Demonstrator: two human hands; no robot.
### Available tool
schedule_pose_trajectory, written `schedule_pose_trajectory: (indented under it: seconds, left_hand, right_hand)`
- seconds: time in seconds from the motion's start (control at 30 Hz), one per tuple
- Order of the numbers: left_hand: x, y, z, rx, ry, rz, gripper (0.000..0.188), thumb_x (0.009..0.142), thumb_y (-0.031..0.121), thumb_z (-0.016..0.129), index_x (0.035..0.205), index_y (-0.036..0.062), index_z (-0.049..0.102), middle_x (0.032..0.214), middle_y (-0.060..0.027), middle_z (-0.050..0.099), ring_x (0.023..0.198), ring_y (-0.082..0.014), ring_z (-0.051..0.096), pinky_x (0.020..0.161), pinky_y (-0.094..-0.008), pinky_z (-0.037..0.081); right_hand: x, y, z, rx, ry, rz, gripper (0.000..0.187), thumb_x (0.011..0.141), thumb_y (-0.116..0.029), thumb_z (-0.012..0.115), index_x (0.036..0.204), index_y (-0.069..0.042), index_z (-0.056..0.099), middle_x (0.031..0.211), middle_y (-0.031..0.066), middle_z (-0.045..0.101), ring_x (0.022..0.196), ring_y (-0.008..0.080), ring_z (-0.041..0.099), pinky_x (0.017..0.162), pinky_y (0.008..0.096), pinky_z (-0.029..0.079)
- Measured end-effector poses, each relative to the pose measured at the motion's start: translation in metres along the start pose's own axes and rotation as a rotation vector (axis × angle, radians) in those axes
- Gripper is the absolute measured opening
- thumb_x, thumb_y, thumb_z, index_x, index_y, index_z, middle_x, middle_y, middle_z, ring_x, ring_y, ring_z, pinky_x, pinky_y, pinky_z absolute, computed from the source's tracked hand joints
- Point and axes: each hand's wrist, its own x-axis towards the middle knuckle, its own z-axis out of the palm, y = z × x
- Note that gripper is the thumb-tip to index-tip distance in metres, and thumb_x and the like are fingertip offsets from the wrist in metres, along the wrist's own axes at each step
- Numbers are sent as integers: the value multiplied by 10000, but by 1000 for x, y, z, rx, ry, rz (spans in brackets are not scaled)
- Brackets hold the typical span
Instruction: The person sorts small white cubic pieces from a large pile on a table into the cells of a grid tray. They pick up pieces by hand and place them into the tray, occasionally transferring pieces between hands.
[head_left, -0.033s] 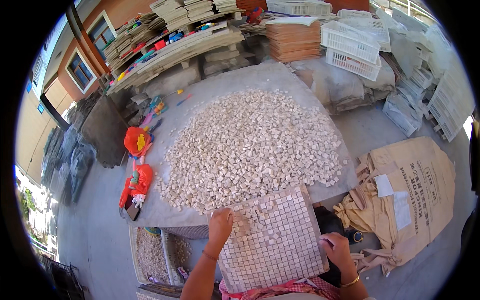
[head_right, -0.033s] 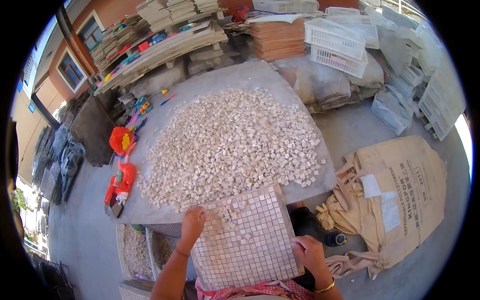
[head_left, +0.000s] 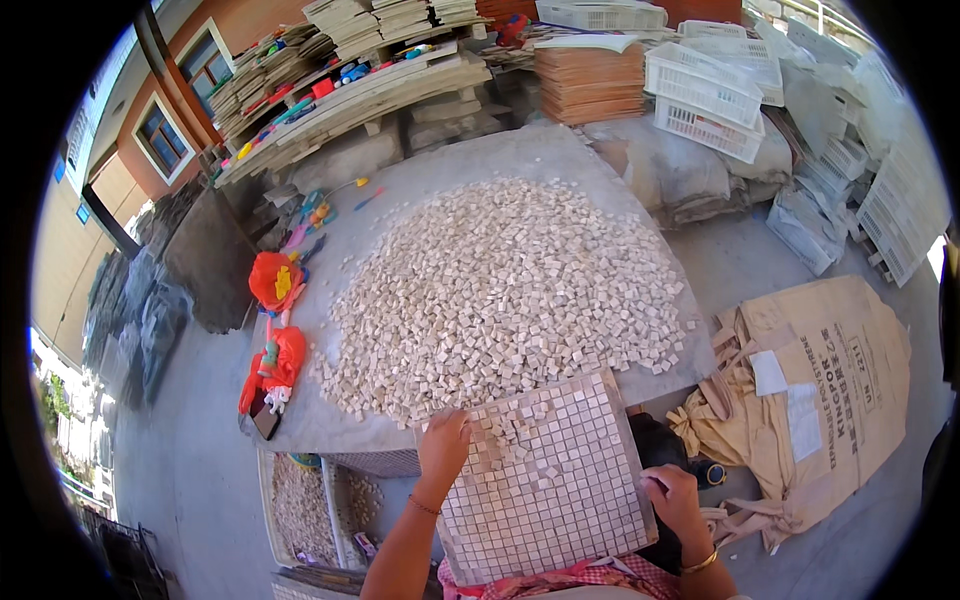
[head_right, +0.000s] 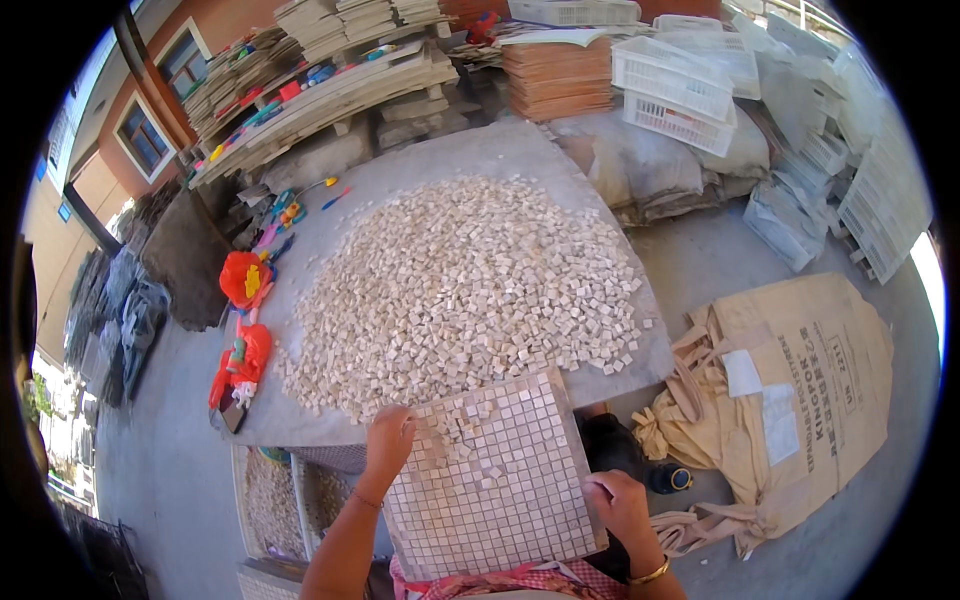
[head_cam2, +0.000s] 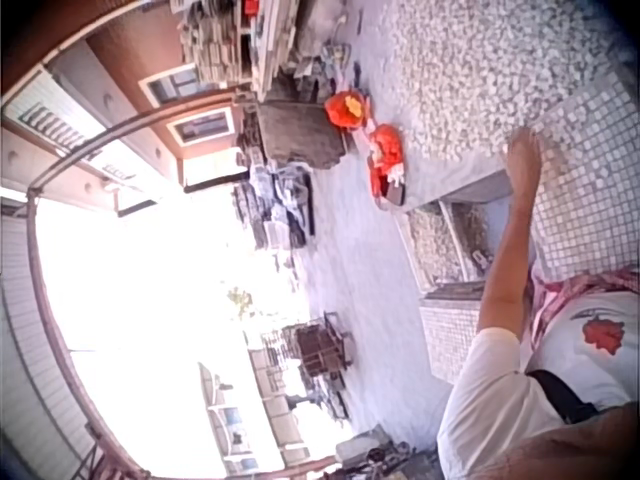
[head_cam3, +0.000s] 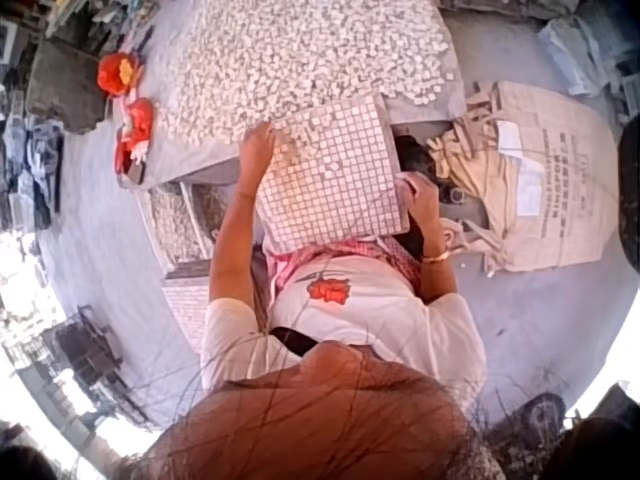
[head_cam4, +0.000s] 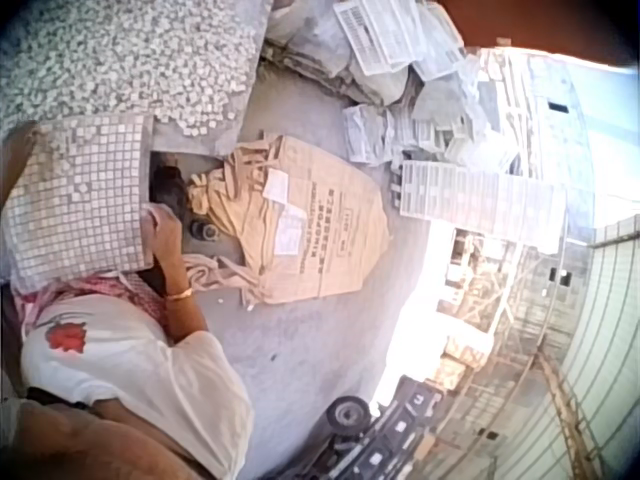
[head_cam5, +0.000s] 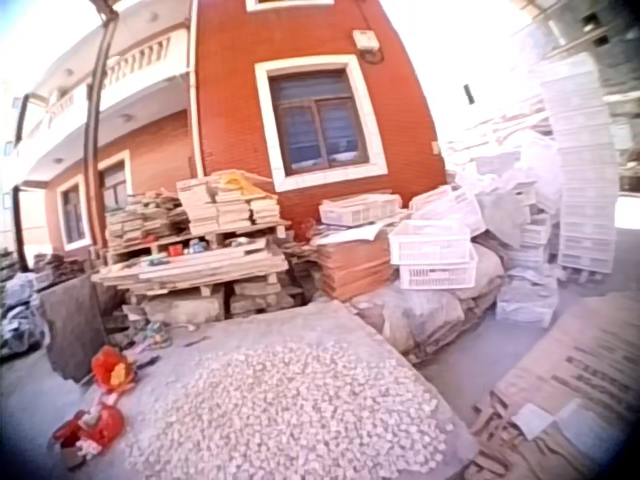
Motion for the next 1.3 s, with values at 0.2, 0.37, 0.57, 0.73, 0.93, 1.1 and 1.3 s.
schedule_pose_trajectory:
  seconds: [0.2,0.37,0.57,0.73,0.93,1.1,1.3]
  left_hand:
    - [16,5,21,114,63,161,197,715,51,632,907,23,593,920,-113,560,908,-302,518,802,-392,436]
    - [15,13,17,77,120,114,127,744,46,613,862,26,570,920,-94,566,883,-249,541,780,-357,455]
    - [22,13,0,-1589,76,-585,47,823,10,522,832,47,549,891,-46,575,804,-120,553,701,-243,455]
    - [27,-1,6,-744,-95,-409,38,800,-1,529,804,22,559,770,-52,576,756,-141,552,657,-289,440]
    - [35,4,20,-105,-86,83,118,748,44,600,856,10,568,802,-131,559,812,-299,550,706,-389,442]
    - [43,0,34,2,-97,224,136,743,58,608,871,29,571,845,-132,551,869,-331,529,736,-412,452]
    - [38,6,21,-429,-181,-236,46,818,27,528,860,47,530,895,-102,599,771,-172,577,660,-301,483]
  right_hand:
    - [-11,33,18,-18,89,-3,49,754,-41,604,794,-24,626,713,137,610,661,297,600,590,348,473]
    - [-9,35,22,-24,114,27,39,754,-43,602,784,-31,623,706,132,609,645,291,600,570,339,469]
    - [-9,39,25,-15,158,-20,40,748,-35,601,783,-32,621,698,131,604,624,288,597,551,332,465]
    - [-9,35,24,-27,153,9,41,748,-29,597,783,-30,619,698,131,605,622,290,597,554,332,466]
    - [-9,37,26,-24,176,-24,42,751,-26,594,784,-32,618,704,132,610,639,294,603,564,335,471]
    - [-9,38,25,-46,177,-13,35,752,-28,597,780,-34,617,705,130,612,649,295,606,572,340,475]
    - [-8,39,25,-43,198,-46,31,752,-23,601,777,-35,615,704,131,610,647,297,605,569,341,475]
